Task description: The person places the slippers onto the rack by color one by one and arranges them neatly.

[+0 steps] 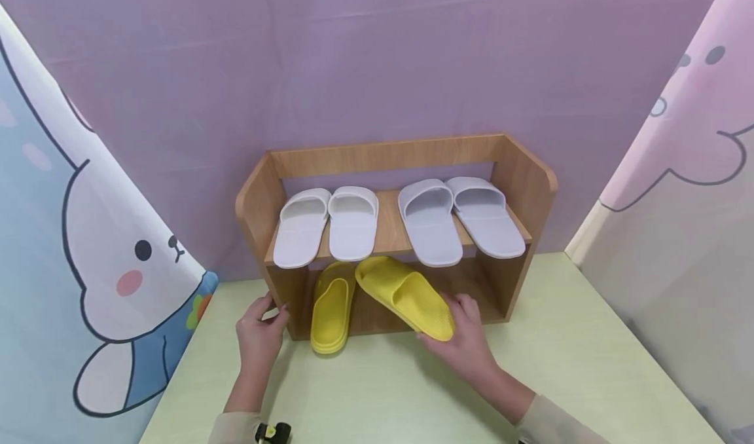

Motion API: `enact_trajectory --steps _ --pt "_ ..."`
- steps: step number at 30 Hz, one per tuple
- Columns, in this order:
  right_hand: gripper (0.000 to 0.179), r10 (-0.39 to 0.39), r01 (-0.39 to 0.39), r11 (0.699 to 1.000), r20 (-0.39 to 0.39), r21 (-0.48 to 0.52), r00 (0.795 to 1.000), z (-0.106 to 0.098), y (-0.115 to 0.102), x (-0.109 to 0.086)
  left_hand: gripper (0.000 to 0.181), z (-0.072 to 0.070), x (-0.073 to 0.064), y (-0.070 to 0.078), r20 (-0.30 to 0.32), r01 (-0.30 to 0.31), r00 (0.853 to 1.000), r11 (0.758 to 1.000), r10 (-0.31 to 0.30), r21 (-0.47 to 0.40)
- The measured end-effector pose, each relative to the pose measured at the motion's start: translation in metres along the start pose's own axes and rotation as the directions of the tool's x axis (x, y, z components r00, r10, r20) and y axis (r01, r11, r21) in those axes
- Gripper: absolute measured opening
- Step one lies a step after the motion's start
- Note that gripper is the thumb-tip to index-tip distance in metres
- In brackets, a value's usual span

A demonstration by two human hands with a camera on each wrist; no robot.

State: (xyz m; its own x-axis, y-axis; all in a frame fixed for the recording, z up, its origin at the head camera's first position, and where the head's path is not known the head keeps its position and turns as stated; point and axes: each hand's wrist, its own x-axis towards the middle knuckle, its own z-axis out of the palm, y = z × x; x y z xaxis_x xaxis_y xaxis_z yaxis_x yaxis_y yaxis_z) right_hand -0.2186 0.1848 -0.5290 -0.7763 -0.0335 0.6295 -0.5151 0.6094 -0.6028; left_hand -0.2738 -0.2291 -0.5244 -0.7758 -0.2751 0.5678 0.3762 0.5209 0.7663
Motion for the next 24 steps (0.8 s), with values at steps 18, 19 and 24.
enact_trajectory --steps 18,19,24 --pt "0.075 0.107 -0.107 0.992 -0.002 -0.06 0.994 0.03 0.012 0.017 0.036 -0.001 0.0 0.0 0.005 -0.003 1.0 1.0 0.003 -0.009" --pt "0.075 0.109 -0.109 0.992 -0.003 -0.061 0.994 0.032 0.011 0.018 0.036 -0.001 0.0 0.001 0.005 -0.003 1.0 1.0 0.003 -0.009" --pt "0.067 0.167 -0.166 0.984 0.018 -0.066 0.986 0.043 0.009 0.026 0.036 -0.001 0.0 0.001 0.008 0.002 1.0 1.0 -0.002 -0.014"
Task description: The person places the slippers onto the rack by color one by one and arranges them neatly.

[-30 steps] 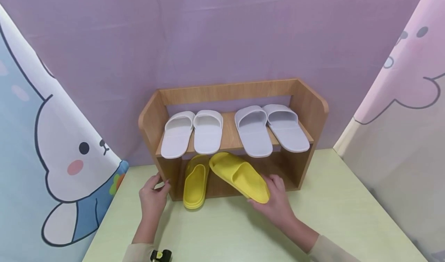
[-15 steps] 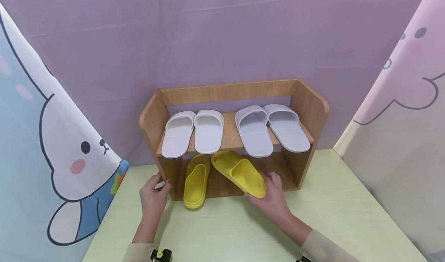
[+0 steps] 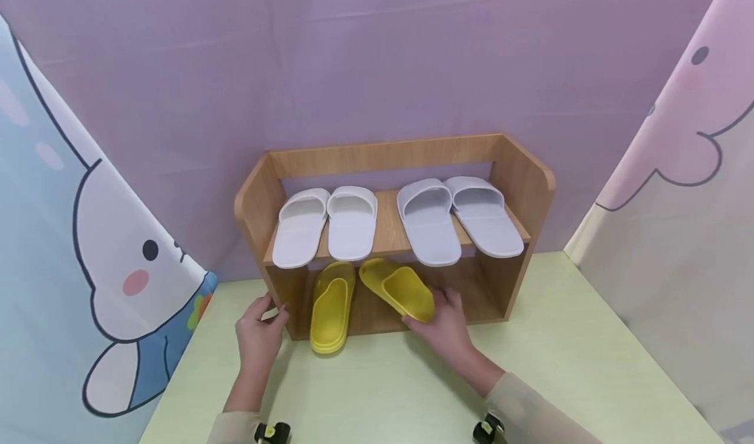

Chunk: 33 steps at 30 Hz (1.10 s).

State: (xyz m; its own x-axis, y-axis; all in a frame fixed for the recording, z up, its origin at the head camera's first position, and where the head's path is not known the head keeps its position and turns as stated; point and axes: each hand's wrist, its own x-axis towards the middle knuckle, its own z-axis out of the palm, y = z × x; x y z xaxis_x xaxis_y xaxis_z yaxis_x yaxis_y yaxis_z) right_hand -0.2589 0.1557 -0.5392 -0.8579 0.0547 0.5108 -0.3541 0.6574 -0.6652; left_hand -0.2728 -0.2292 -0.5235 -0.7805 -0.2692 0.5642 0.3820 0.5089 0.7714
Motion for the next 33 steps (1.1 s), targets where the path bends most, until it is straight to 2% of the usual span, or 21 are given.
enact_trajectory --steps 9,18,22,25,27,30,33 --pt "0.061 0.103 -0.102 0.994 0.031 -0.038 0.994 0.019 -0.001 0.01 0.037 0.001 0.0 -0.002 -0.005 0.005 1.0 1.0 -0.005 0.003" --pt "0.068 0.179 -0.176 0.983 0.062 -0.061 0.982 0.04 -0.002 0.012 0.038 0.002 0.0 -0.004 -0.01 -0.008 1.0 1.0 0.008 0.007" --pt "0.073 0.165 -0.158 0.98 0.059 -0.119 0.984 0.043 -0.007 0.013 0.038 0.002 0.001 -0.004 -0.011 -0.008 1.0 1.0 0.008 0.021" --pt "0.08 0.15 -0.133 0.975 0.085 -0.178 0.985 0.044 -0.008 0.011 0.038 0.002 0.0 -0.003 -0.008 -0.007 1.0 1.0 0.007 0.023" --pt "0.081 0.133 -0.111 0.977 0.107 -0.184 0.985 0.043 -0.008 0.008 0.038 0.002 0.0 -0.002 -0.008 -0.005 1.0 1.0 0.005 0.024" --pt "0.075 0.055 -0.031 0.986 0.142 -0.164 0.988 0.042 -0.006 0.003 0.037 0.002 0.0 -0.001 -0.01 -0.002 1.0 1.0 0.002 0.019" --pt "0.069 0.019 0.005 0.993 0.198 -0.12 0.98 0.039 -0.005 0.0 0.037 0.002 0.0 0.0 -0.012 0.002 1.0 1.0 -0.001 0.025"
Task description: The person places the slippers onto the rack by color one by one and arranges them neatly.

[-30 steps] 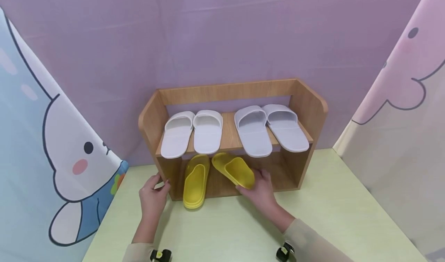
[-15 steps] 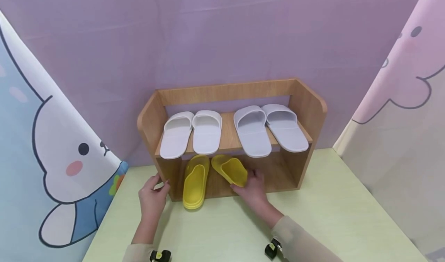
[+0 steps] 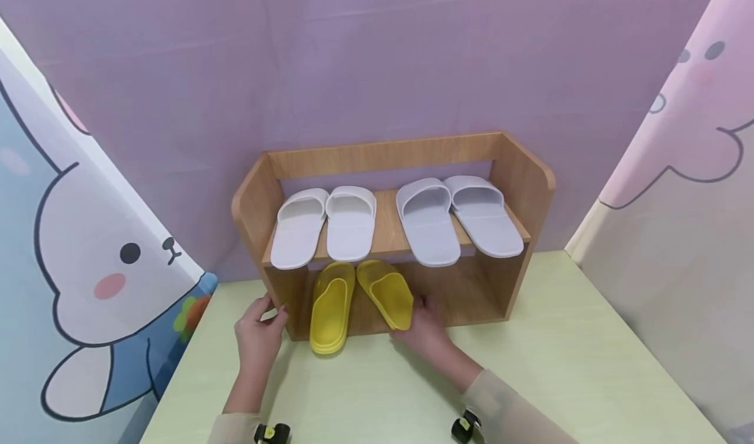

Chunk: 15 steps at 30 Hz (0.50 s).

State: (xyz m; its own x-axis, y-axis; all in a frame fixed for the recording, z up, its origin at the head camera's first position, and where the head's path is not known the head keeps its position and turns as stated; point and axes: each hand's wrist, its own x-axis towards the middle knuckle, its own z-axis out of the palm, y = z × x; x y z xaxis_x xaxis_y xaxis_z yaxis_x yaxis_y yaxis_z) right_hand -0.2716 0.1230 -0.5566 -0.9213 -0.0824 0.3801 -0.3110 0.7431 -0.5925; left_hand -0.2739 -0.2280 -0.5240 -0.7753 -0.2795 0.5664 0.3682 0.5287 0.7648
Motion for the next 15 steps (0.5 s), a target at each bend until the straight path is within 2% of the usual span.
enact_trajectory --steps 2,7,10,15 --pt "0.06 -0.042 0.041 0.999 0.041 0.023 0.998 -0.002 -0.001 -0.001 0.037 0.0 0.0 0.001 0.003 -0.001 1.0 1.0 0.001 0.009" --pt "0.045 -0.083 0.068 0.992 0.15 0.104 0.985 -0.009 -0.008 -0.001 0.037 0.001 0.0 0.0 0.005 0.006 1.0 1.0 -0.006 0.018" --pt "0.052 -0.02 -0.016 0.987 0.22 0.161 0.975 -0.012 -0.013 -0.003 0.037 0.0 0.0 0.0 0.003 0.013 1.0 1.0 -0.013 0.015" --pt "0.073 0.051 -0.109 0.973 0.268 0.204 0.962 -0.012 -0.021 -0.008 0.037 0.0 0.0 0.002 0.006 0.007 1.0 1.0 -0.008 0.026"
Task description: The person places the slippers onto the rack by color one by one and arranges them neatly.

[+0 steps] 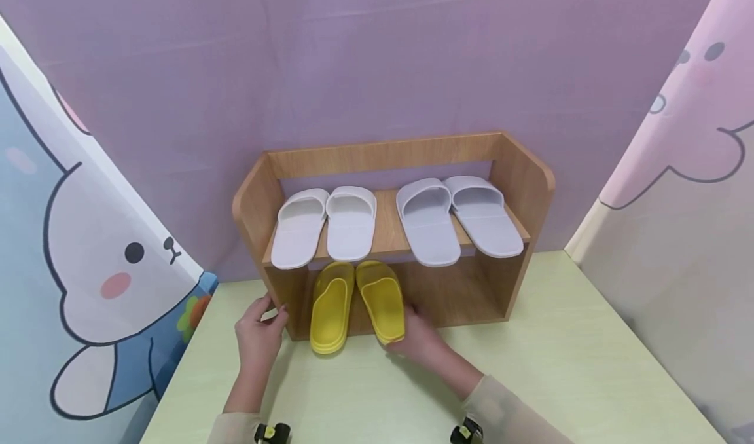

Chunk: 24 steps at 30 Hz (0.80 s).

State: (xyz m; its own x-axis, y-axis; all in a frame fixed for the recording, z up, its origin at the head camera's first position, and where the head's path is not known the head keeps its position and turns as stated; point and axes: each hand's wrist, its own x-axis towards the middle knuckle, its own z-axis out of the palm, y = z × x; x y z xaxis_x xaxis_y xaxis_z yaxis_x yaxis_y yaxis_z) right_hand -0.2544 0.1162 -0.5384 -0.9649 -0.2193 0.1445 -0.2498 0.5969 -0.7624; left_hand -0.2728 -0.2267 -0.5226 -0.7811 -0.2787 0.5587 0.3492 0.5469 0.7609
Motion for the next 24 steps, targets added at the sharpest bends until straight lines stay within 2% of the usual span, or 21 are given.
enact_trajectory --steps 9,15,24 --pt "0.079 -0.04 0.038 0.996 -0.03 -0.078 0.999 0.014 -0.008 -0.001 0.038 0.0 0.0 -0.002 -0.002 0.002 1.0 1.0 -0.002 -0.015" --pt "0.082 -0.03 0.026 0.998 -0.059 -0.06 0.998 0.022 -0.008 -0.001 0.039 0.001 0.0 -0.002 0.005 -0.006 1.0 1.0 0.006 -0.027" --pt "0.08 -0.066 0.058 0.994 -0.08 -0.09 0.995 0.027 -0.012 -0.001 0.038 0.001 0.001 -0.001 -0.002 -0.007 1.0 1.0 0.007 -0.026"
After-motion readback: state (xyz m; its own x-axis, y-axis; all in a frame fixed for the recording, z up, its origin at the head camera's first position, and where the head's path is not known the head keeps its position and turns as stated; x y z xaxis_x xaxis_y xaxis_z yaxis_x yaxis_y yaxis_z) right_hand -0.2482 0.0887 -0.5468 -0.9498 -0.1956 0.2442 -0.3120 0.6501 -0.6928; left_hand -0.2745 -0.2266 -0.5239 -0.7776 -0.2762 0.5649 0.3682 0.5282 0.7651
